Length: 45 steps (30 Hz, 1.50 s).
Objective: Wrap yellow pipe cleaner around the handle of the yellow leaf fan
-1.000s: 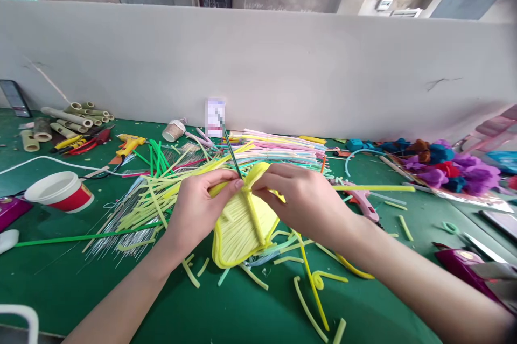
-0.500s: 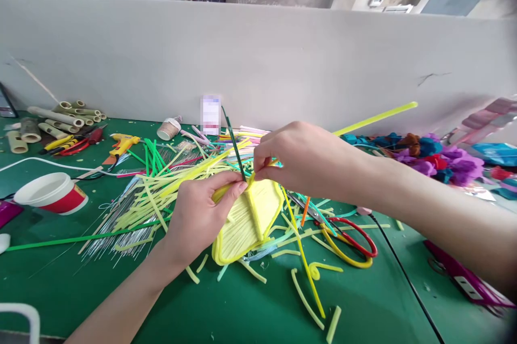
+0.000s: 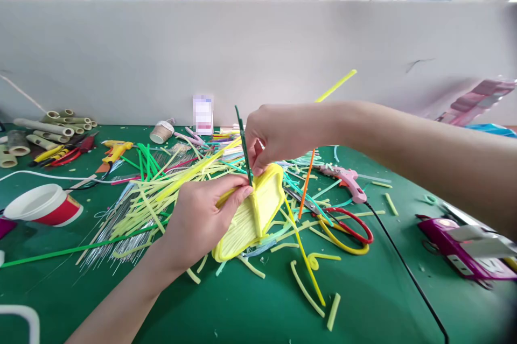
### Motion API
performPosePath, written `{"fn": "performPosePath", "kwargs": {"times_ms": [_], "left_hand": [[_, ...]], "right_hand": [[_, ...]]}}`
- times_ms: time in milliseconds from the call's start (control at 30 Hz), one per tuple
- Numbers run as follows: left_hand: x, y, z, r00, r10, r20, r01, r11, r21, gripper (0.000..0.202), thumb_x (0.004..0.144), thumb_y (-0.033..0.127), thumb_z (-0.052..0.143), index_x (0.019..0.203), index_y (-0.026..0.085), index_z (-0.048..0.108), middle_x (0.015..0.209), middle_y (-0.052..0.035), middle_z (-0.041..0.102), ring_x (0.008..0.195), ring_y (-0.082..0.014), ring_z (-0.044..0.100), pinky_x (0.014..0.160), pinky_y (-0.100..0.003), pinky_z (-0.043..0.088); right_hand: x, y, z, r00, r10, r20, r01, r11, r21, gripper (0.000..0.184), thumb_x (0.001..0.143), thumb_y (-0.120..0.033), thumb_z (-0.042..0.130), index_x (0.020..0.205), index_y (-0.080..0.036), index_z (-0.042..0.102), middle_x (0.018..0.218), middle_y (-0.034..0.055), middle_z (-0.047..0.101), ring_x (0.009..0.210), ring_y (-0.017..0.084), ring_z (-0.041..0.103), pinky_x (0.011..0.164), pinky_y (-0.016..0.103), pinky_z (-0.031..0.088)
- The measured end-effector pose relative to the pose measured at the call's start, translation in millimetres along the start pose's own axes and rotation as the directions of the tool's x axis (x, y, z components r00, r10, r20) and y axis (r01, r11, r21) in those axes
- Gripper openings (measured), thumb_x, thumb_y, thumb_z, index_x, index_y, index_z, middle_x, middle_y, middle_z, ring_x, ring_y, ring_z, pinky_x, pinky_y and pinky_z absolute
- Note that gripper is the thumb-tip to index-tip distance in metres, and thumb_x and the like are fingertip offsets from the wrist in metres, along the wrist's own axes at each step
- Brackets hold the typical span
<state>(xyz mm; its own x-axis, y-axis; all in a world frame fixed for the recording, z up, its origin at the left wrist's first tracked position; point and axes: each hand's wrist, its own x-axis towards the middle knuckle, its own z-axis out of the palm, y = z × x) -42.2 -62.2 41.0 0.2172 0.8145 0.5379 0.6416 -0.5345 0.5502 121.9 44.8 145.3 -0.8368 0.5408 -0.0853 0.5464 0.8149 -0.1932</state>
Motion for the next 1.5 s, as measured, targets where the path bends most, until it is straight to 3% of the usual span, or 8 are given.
{"fn": "performPosePath", "kwargs": {"times_ms": [200,333,533,700,833,1033,1333,1500], "left_hand": [[8,-1,-0.3,0.994,0.082,0.074,-0.077,0.995,-0.064,0.011,0.091,0.027,0.065,0.094,0.023,0.075,0.089,0.0020,0.079,0.074,-0.0131,0.071,0.071,-0.020,0.052],[15,0,-3.9,0.973,0.065,0.223,-0.023,0.983,-0.184,0.015,0.094,0.030,0.061,0.090,0.024,0.074,0.084,0.0024,0.076,0.072,-0.0126,0.067,0.066,-0.020,0.050],[14,1,-5.3,0.929,0.090,0.360,0.014,0.961,-0.277,0.013,0.094,0.031,0.060,0.099,0.024,0.070,0.091,0.0015,0.073,0.082,-0.0135,0.066,0.070,-0.020,0.049],[9,4,-0.6,0.933,0.157,0.323,-0.058,0.953,-0.296,0.009,0.094,0.021,0.061,0.101,0.022,0.067,0.093,0.0026,0.072,0.084,-0.0100,0.066,0.075,-0.017,0.047],[4,2,4.2,0.937,0.264,0.228,-0.194,0.938,-0.288,0.014,0.092,0.011,0.060,0.102,0.019,0.066,0.093,0.0000,0.070,0.083,-0.0094,0.065,0.076,-0.018,0.048],[3,-4,7.2,0.910,0.391,0.137,-0.340,0.894,-0.290,0.017,0.090,0.006,0.061,0.100,0.019,0.065,0.095,-0.0021,0.072,0.087,-0.0110,0.067,0.079,-0.019,0.051],[8,-5,3.7,0.917,0.335,0.217,-0.245,0.903,-0.354,0.012,0.092,0.011,0.059,0.097,0.020,0.065,0.095,-0.0017,0.073,0.087,-0.0114,0.067,0.078,-0.020,0.051],[15,-5,-0.1,0.912,0.276,0.303,-0.171,0.928,-0.330,0.012,0.096,0.016,0.055,0.100,0.021,0.066,0.093,0.0005,0.070,0.085,-0.0105,0.065,0.077,-0.021,0.048]], "right_hand": [[-13,20,12,0.993,-0.063,0.102,0.030,0.953,0.302,0.006,0.074,-0.017,0.078,0.073,-0.024,0.080,0.063,-0.0064,0.073,0.058,0.009,0.059,0.054,0.022,0.041],[-34,34,34,0.995,-0.028,0.099,-0.036,0.804,0.593,0.006,0.078,-0.019,0.075,0.077,-0.022,0.079,0.071,-0.0034,0.076,0.064,0.010,0.064,0.059,0.022,0.046],[-55,38,69,0.997,0.045,0.058,-0.073,0.613,0.787,0.014,0.075,-0.029,0.078,0.082,-0.017,0.078,0.071,-0.0013,0.073,0.064,0.011,0.063,0.061,0.023,0.048],[-55,39,76,0.999,0.007,0.048,-0.044,0.532,0.846,0.017,0.073,-0.030,0.081,0.081,-0.015,0.078,0.068,-0.0020,0.071,0.061,0.009,0.059,0.059,0.021,0.046],[-54,40,78,0.999,-0.002,0.049,-0.042,0.487,0.872,0.013,0.071,-0.026,0.082,0.079,-0.017,0.078,0.068,-0.0024,0.072,0.064,0.010,0.062,0.061,0.021,0.048],[-51,43,82,0.999,-0.037,0.033,-0.011,0.496,0.869,0.009,0.071,-0.022,0.081,0.077,-0.017,0.077,0.066,-0.0034,0.071,0.061,0.010,0.060,0.059,0.022,0.045],[-48,46,83,0.999,-0.046,-0.011,0.035,0.559,0.828,0.008,0.074,-0.026,0.080,0.075,-0.018,0.077,0.066,-0.0039,0.069,0.062,0.009,0.058,0.061,0.022,0.044],[-55,47,80,0.998,0.044,-0.049,0.010,0.629,0.777,0.017,0.074,-0.033,0.081,0.076,-0.017,0.077,0.066,-0.0021,0.070,0.060,0.010,0.058,0.056,0.022,0.042]]}}
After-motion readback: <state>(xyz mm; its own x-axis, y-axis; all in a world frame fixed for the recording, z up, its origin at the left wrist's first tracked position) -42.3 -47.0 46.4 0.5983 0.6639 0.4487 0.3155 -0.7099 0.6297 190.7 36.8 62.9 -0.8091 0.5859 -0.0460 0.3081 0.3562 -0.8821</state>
